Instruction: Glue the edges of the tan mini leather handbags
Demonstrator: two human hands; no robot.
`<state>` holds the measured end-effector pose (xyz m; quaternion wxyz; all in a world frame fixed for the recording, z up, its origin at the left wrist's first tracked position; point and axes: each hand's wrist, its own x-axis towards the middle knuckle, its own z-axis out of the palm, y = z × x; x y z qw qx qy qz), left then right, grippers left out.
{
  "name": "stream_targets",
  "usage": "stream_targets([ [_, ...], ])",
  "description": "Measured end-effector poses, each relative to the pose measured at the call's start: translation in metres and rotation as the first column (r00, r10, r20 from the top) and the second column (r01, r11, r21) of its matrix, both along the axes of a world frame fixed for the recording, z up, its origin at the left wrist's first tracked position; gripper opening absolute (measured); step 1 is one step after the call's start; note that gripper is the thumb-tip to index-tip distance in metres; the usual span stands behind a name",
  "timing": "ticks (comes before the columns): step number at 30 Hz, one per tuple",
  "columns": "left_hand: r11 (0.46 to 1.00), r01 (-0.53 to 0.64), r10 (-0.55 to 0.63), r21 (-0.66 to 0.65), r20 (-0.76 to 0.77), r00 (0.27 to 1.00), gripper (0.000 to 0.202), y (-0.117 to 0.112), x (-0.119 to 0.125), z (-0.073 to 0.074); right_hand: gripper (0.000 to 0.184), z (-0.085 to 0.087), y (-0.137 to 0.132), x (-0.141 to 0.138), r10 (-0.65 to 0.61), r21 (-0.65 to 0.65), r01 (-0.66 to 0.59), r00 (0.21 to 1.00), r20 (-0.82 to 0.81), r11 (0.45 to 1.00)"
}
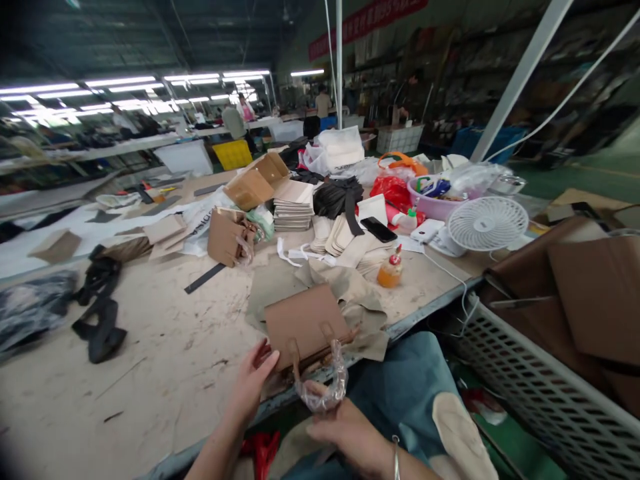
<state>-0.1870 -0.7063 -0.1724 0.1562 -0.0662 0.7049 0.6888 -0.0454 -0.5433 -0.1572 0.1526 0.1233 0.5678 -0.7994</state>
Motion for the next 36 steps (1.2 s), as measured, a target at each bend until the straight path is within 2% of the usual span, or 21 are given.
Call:
stream_targets([
  [1,1.000,0.027,-0.028,0.012,0.019,0.999,0.063,0.003,0.004,-0.001,0.059,-0.003,0.009,0.005,0.028,0.011,-0.029,0.997,0.066,1.000],
  [3,0.998,0.069,-0.068,-0.013,0.012,0.998,0.050,0.006,0.006,0.001,0.042,-0.009,0.031,0.014,0.155,0.206,-0.183,0.977,0.145,0.961],
  [5,0.998,0.059,-0.059,-0.028,-0.011,0.998,0.038,0.008,0.002,0.005,0.021,-0.013,0.058,0.019,0.243,0.539,-0.266,0.963,0.115,0.799],
  [6,0.999,0.034,-0.034,-0.011,-0.030,0.999,0.035,0.008,-0.001,0.006,0.018,-0.014,0.072,0.019,0.231,0.677,-0.207,0.971,0.057,0.706],
  [8,0.997,-0.001,0.005,0.074,-0.065,0.998,0.032,0.011,-0.004,0.006,0.024,-0.013,0.098,0.014,0.062,0.814,0.077,0.989,-0.137,0.576],
  [10,0.984,-0.018,0.027,0.176,-0.049,0.998,0.032,0.015,-0.005,0.006,0.028,-0.011,0.115,0.004,-0.137,0.792,0.333,0.942,-0.307,0.512],
  [11,0.974,-0.031,0.035,0.223,-0.011,0.999,0.030,0.018,-0.005,0.007,0.029,-0.009,0.120,-0.001,-0.206,0.755,0.409,0.912,-0.354,0.513],
  [12,0.963,-0.043,0.035,0.264,0.038,0.999,0.028,0.021,-0.003,0.010,0.032,-0.008,0.121,-0.006,-0.243,0.717,0.448,0.894,-0.378,0.533],
  [15,0.921,-0.123,0.050,0.370,0.200,0.979,0.008,0.032,0.000,0.028,0.040,-0.007,0.111,-0.019,-0.215,0.616,0.405,0.907,-0.361,0.676],
  [17,0.882,-0.224,0.091,0.415,0.316,0.944,0.010,0.039,0.000,0.043,0.042,-0.005,0.099,-0.025,-0.240,0.548,0.442,0.884,-0.401,0.710],
  [18,0.865,-0.265,0.103,0.425,0.367,0.924,0.013,0.042,-0.001,0.050,0.039,-0.003,0.093,-0.027,-0.284,0.521,0.505,0.848,-0.447,0.688],
  [20,0.847,-0.308,0.104,0.434,0.434,0.895,0.014,0.047,-0.003,0.060,0.031,0.005,0.085,-0.030,-0.379,0.490,0.641,0.756,-0.533,0.591],
  [21,0.843,-0.309,0.094,0.441,0.444,0.891,0.014,0.049,-0.004,0.063,0.029,0.011,0.083,-0.031,-0.378,0.507,0.657,0.745,-0.550,0.558],
  [23,0.842,-0.322,0.110,0.432,0.448,0.887,0.015,0.052,-0.005,0.065,0.029,0.024,0.079,-0.031,-0.226,0.617,0.548,0.822,-0.523,0.565],
  [25,0.843,-0.345,0.149,0.412,0.437,0.887,0.015,0.056,-0.005,0.063,0.028,0.037,0.073,-0.031,0.024,0.753,0.364,0.893,-0.450,0.549],
  [27,0.845,-0.355,0.171,0.400,0.427,0.888,0.015,0.061,-0.002,0.061,0.026,0.047,0.064,-0.033,0.213,0.853,0.247,0.902,-0.376,0.459],
  [30,0.825,-0.352,0.172,0.442,0.397,0.902,0.016,0.067,0.008,0.059,0.026,0.050,0.048,-0.040,0.286,0.935,0.241,0.906,-0.313,0.260],
  [32,0.813,-0.287,0.100,0.506,0.365,0.926,0.015,0.069,0.018,0.060,0.028,0.044,0.037,-0.045,0.261,0.944,0.300,0.909,-0.326,0.138],
  [33,0.807,-0.221,0.039,0.548,0.323,0.945,0.016,0.070,0.024,0.060,0.026,0.039,0.032,-0.046,0.235,0.938,0.333,0.908,-0.347,0.097],
  [34,0.804,-0.141,-0.023,0.577,0.268,0.963,0.019,0.071,0.029,0.059,0.022,0.032,0.029,-0.048,0.211,0.930,0.358,0.906,-0.367,0.079],
  [36,0.800,0.012,-0.090,0.600,0.101,0.991,0.046,0.073,0.037,0.057,0.010,0.019,0.023,-0.049,0.177,0.917,0.388,0.900,-0.398,0.090],
])
